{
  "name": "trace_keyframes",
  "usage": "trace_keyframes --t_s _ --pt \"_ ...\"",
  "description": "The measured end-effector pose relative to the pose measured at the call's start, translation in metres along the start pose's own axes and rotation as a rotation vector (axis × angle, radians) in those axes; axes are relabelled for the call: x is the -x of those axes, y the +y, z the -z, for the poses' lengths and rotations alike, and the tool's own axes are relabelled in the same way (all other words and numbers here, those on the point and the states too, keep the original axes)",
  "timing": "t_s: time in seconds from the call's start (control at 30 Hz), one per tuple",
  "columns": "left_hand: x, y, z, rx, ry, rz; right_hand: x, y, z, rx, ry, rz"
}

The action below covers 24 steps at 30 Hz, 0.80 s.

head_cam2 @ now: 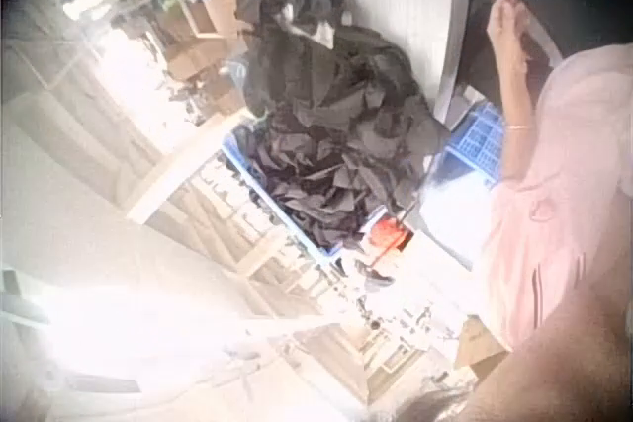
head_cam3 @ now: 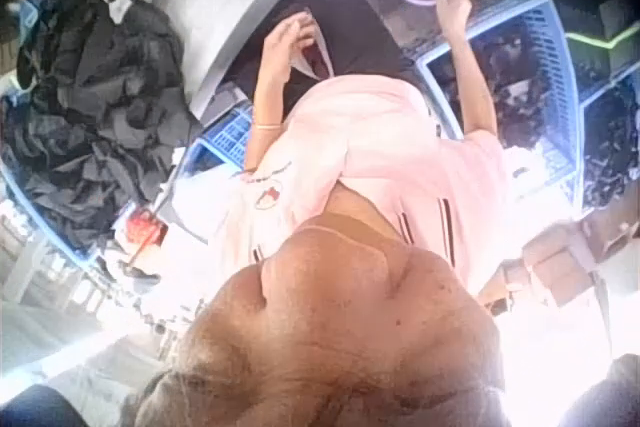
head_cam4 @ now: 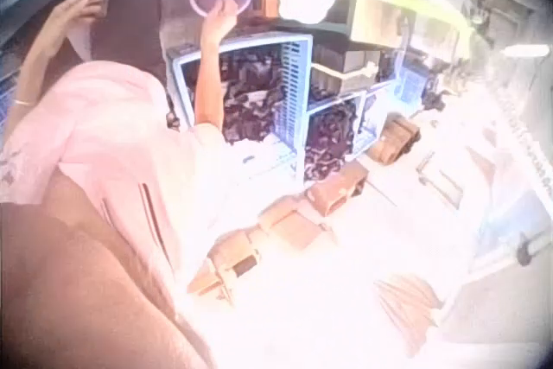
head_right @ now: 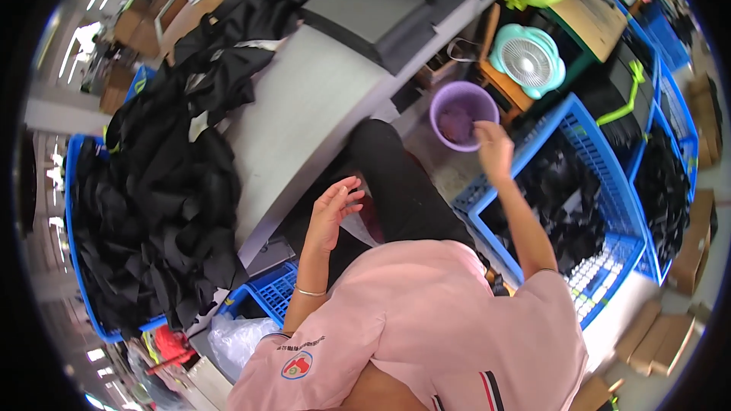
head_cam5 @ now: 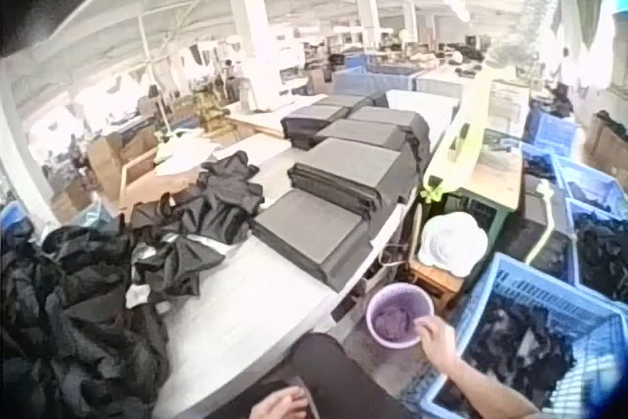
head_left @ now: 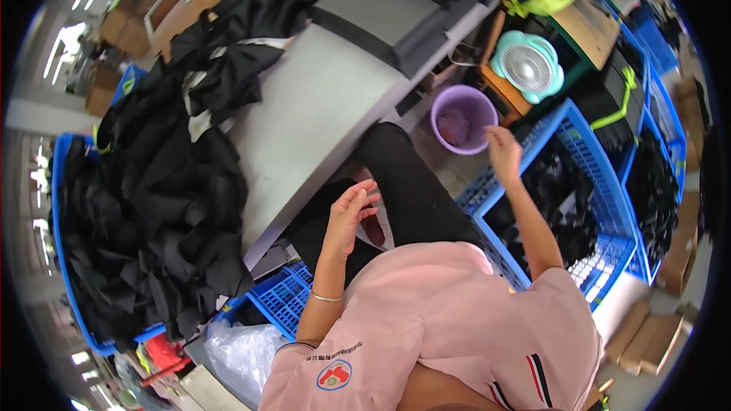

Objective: Inspecting and handling black fabric components at a manufacturing workbench.

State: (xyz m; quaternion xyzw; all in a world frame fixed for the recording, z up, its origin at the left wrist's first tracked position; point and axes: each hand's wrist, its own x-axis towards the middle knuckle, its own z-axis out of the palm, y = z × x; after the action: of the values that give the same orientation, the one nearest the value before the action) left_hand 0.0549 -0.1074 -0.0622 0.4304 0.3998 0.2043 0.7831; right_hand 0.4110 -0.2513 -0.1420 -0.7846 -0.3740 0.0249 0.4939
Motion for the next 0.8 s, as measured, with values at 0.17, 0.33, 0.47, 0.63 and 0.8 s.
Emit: trace_keyframes --t_s 0.17,0.33,0.47,0.63,0.8 --pt "-0.007 0.023 0.034 0.025 0.076 -0.14 -0.056 -0.17 -0.146 -0.203 -0.223 0.508" --pt "-0.007 0.031 0.05 0.112 0.125 -0.191 -0.131 -0.249 -0.279 -0.169 -0.25 0.651" --pt "-0.001 0.033 0.051 0.174 0.116 -0.16 -0.175 -0.274 -0.363 -0.344 -0.29 0.251" --pt "0.004 0.059 0.053 0.162 0.143 -0.269 -0.152 -0.276 -0.341 -0.491 -0.444 0.03" --pt "-0.007 0.099 0.042 -0.041 0.308 -0.631 -0.05 -0.274 -0.243 -0.182 0.011 0.743"
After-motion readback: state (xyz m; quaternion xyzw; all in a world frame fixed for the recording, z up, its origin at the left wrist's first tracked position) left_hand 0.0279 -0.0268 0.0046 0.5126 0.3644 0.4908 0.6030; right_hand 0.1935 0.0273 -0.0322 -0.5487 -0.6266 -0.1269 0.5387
